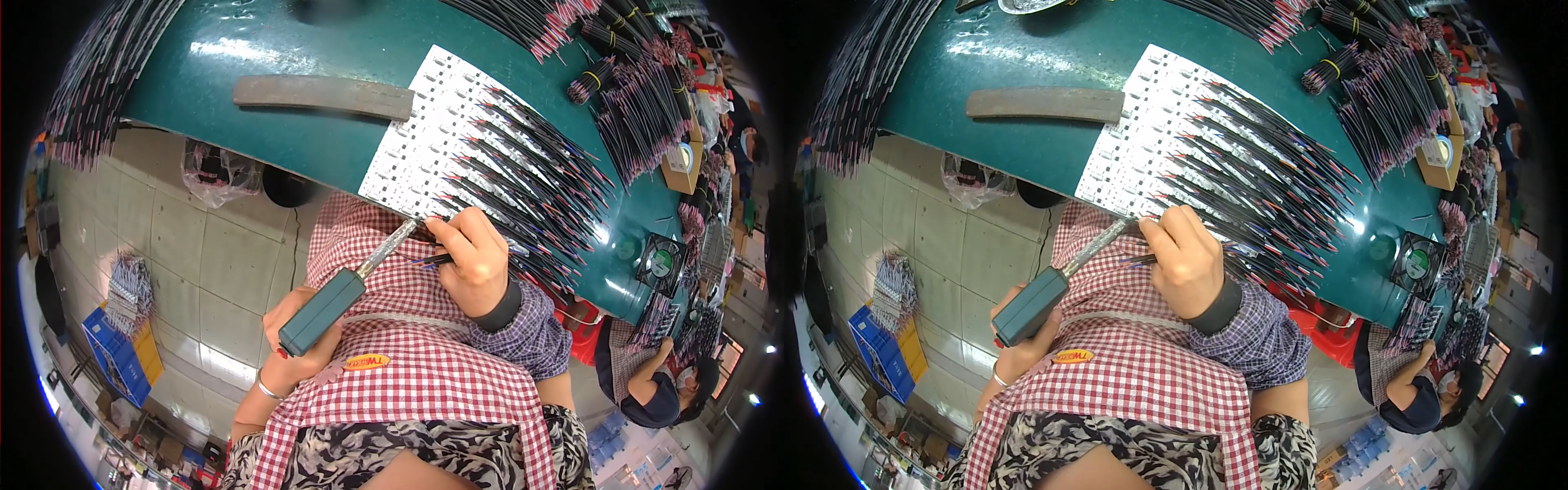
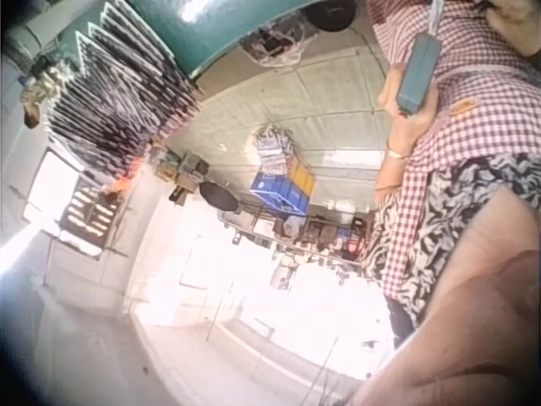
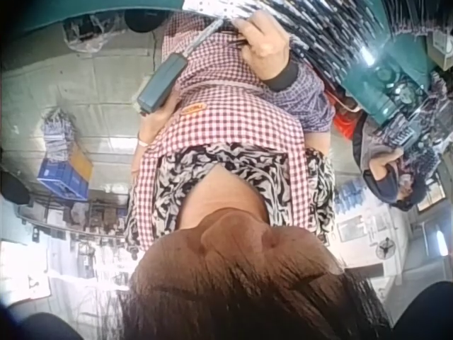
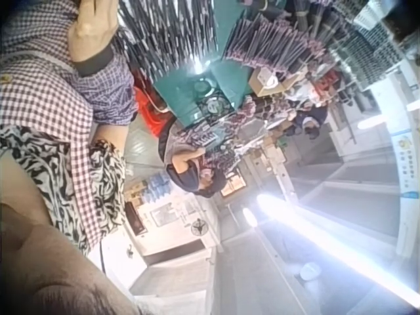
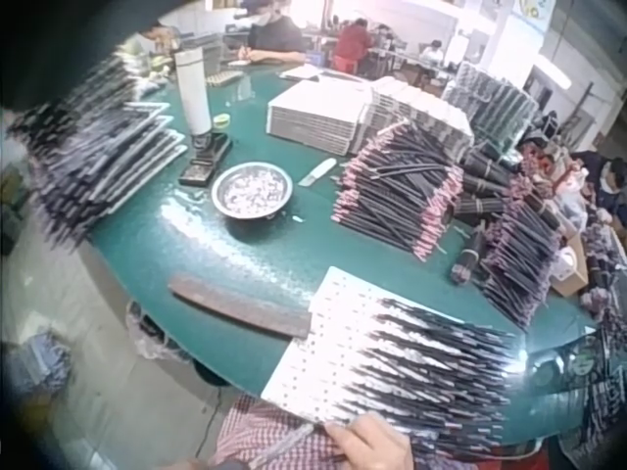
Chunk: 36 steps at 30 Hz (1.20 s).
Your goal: The person solders small electronic components onto a circuit board with a soldering iron.
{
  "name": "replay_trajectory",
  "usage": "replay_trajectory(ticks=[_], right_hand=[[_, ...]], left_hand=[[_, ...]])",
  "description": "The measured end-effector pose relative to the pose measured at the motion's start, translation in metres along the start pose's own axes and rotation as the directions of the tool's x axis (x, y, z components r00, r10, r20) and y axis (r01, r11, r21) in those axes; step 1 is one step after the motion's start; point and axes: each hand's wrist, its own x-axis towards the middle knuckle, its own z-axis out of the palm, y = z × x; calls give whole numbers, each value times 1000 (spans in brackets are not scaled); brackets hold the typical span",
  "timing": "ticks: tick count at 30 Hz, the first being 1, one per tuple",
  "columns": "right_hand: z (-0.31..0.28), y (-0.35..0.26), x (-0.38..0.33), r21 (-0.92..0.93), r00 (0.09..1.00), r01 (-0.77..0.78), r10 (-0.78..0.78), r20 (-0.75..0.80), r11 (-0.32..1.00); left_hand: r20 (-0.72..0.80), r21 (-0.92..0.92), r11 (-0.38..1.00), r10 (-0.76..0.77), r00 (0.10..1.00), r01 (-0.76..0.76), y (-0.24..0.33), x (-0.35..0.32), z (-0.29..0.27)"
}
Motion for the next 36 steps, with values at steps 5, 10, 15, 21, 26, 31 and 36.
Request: replay_trajectory(ticks=[5, 10, 15, 21, 26, 31, 36], right_hand=[[-1, -2, 2, -57, 999, 34, -33, 21, 998], [0, 1, 1, -50, 999, 43, -42, 13, 998], [1, 5, -2, -39, 999, 53, -53, -4, 998], [0, 12, -12, 41, 999, 30, -28, -45, 999], [-3, 14, -21, 46, 999, 23, -22, -35, 999], [-3, 13, -19, 39, 999, 48, -47, -18, 998], [-8, 17, -15, 64, 995, 92, -94, 22, 994]], left_hand=[[6, -16, 998, -63, 998, 63, 1, 0, 0], [-27, -100, 981, -170, 985, 166, -20, -32, -1], [-233, -370, 917, -248, 940, 150, -14, -33, -1], [-382, -525, 844, -348, 856, 109, -10, -12, 7], [-379, -428, 899, -266, 886, 87, -12, -9, 19], [-353, -270, 956, -210, 912, 115, -7, -29, 18], [-97, 82, 974, -201, 975, 209, -10, -59, 3]])
